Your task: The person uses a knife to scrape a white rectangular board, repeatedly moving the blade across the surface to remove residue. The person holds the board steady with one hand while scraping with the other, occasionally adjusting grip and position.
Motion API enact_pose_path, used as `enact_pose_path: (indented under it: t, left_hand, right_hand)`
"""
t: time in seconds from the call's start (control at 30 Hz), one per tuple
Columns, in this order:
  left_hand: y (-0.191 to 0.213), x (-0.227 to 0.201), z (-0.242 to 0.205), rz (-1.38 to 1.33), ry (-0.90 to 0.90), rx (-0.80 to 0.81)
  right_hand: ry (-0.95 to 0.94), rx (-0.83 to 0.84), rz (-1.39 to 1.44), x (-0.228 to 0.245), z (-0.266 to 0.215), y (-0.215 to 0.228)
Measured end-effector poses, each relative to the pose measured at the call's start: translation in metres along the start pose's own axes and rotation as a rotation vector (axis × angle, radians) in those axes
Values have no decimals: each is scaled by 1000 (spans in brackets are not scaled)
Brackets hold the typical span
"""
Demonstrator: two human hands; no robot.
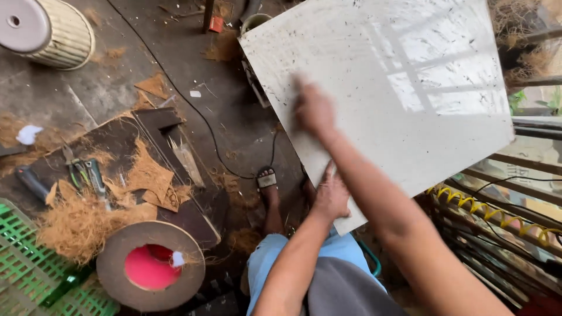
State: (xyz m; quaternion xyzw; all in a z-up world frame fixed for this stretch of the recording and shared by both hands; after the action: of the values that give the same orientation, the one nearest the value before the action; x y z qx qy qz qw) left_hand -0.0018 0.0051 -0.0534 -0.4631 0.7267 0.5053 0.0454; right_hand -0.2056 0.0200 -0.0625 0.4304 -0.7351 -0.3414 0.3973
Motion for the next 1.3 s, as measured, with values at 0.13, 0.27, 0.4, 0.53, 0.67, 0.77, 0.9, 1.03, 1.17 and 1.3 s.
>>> enact_pose_path:
  t: [0.13, 0.27, 0.4, 0.53, 0.67, 0.77, 0.9, 1.03, 1.17, 1.3]
  left_hand:
    - [-24, -4, 4, 104, -30, 160]
    - [20, -1, -12, 79, 5, 10]
    - [-21, -3, 8, 97, 1, 132]
    - [0, -9, -3, 49, 16, 40]
    - [-7, 4, 2, 115, 3, -67]
    - [-26, -7, 6, 149, -5, -68]
    - [-27, -6, 12, 34, 39, 58]
    - [15, 0, -4, 27, 31, -8]
    - [-22, -5, 7, 25, 37, 116]
    - [-10, -5, 1, 104, 35, -37]
  right_hand:
    - [150, 34, -67, -19, 12, -6]
    - [-151, -143, -42, -79, 55, 50]
    - [63, -62, -12, 15, 31, -5]
    - [133, -38, -25, -35, 48, 11]
    - [-64, -256, 57, -91, 97, 15]
    - [49, -167, 58, -2, 31, -2]
    - [193, 45, -27, 34, 12, 4]
    - [-33, -125, 39, -22, 51, 37]
    - [146, -70, -23, 26, 9, -10]
    - [29, -47, -23, -22, 40, 18]
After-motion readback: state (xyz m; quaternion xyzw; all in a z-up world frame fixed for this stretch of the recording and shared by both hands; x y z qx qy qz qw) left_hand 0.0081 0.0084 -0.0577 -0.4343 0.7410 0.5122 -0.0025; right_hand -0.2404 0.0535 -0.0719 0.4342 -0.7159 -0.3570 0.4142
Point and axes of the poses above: each hand's wrist, its own z-axis towards the middle knuckle, its own y-axis out of the back of the hand, x = y × z, the point moved 3 cm from there along z, towards the middle knuckle, and after that the axes turned 7 degrees about -z, right-handed, at the moved point
